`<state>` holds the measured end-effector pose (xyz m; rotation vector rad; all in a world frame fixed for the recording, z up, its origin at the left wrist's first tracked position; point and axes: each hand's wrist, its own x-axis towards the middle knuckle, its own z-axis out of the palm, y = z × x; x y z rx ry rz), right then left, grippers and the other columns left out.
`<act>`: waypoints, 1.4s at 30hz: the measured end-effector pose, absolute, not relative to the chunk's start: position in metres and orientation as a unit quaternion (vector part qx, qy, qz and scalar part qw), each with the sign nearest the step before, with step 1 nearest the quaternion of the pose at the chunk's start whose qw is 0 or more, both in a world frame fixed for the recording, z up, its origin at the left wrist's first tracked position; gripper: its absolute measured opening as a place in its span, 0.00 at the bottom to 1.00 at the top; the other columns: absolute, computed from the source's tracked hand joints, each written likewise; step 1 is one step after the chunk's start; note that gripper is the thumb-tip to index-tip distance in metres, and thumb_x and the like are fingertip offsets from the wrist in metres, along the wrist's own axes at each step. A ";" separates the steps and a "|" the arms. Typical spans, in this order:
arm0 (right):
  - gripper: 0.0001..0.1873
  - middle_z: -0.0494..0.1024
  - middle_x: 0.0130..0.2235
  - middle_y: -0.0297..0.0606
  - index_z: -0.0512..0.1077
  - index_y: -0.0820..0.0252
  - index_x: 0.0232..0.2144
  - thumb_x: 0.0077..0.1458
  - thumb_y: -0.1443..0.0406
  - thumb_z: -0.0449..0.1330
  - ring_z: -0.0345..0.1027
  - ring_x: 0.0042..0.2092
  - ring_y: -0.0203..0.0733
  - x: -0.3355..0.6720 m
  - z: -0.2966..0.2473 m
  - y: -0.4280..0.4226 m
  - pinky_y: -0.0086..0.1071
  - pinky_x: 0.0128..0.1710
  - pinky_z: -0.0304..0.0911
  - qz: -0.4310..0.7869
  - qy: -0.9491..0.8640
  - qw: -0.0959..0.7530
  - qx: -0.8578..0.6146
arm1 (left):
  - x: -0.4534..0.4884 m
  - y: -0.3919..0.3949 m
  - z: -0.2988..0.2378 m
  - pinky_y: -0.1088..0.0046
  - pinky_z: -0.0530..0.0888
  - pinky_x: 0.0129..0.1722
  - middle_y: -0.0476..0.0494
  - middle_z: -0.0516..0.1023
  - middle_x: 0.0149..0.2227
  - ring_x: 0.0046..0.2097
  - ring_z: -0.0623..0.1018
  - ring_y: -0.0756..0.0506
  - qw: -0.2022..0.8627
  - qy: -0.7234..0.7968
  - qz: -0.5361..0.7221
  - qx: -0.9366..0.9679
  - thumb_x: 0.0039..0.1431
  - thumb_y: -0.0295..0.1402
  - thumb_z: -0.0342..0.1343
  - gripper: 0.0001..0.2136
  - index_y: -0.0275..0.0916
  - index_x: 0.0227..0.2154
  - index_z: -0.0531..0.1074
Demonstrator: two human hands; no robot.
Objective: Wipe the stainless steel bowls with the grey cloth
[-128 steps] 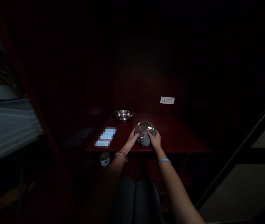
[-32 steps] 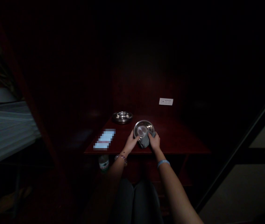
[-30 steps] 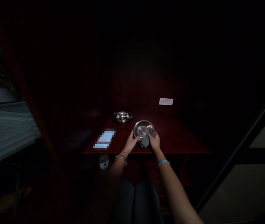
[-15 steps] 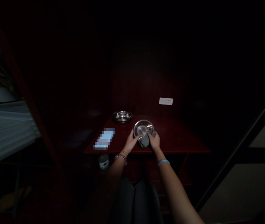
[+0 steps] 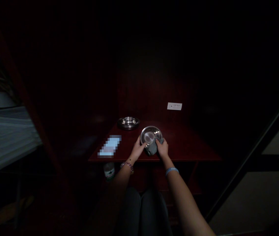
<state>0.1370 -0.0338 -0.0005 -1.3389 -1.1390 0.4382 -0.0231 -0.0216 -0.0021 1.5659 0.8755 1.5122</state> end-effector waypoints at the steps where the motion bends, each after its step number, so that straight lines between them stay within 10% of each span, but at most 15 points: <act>1: 0.14 0.79 0.36 0.41 0.72 0.60 0.34 0.49 0.57 0.59 0.73 0.38 0.44 0.137 0.000 -0.034 0.30 0.38 0.63 0.190 -0.495 0.618 -0.581 | -0.023 -0.022 -0.002 0.63 0.60 0.62 0.40 0.69 0.57 0.58 0.68 0.42 0.387 0.342 0.595 0.616 0.49 0.33 0.60 0.31 0.38 0.58 0.61; 42: 0.14 0.79 0.37 0.41 0.72 0.59 0.35 0.49 0.57 0.60 0.73 0.38 0.43 0.137 -0.002 -0.031 0.29 0.38 0.64 0.194 -0.498 0.611 -0.584 | -0.021 -0.031 0.009 0.62 0.65 0.58 0.40 0.75 0.51 0.53 0.72 0.42 0.424 0.349 0.599 0.583 0.48 0.29 0.54 0.22 0.36 0.50 0.69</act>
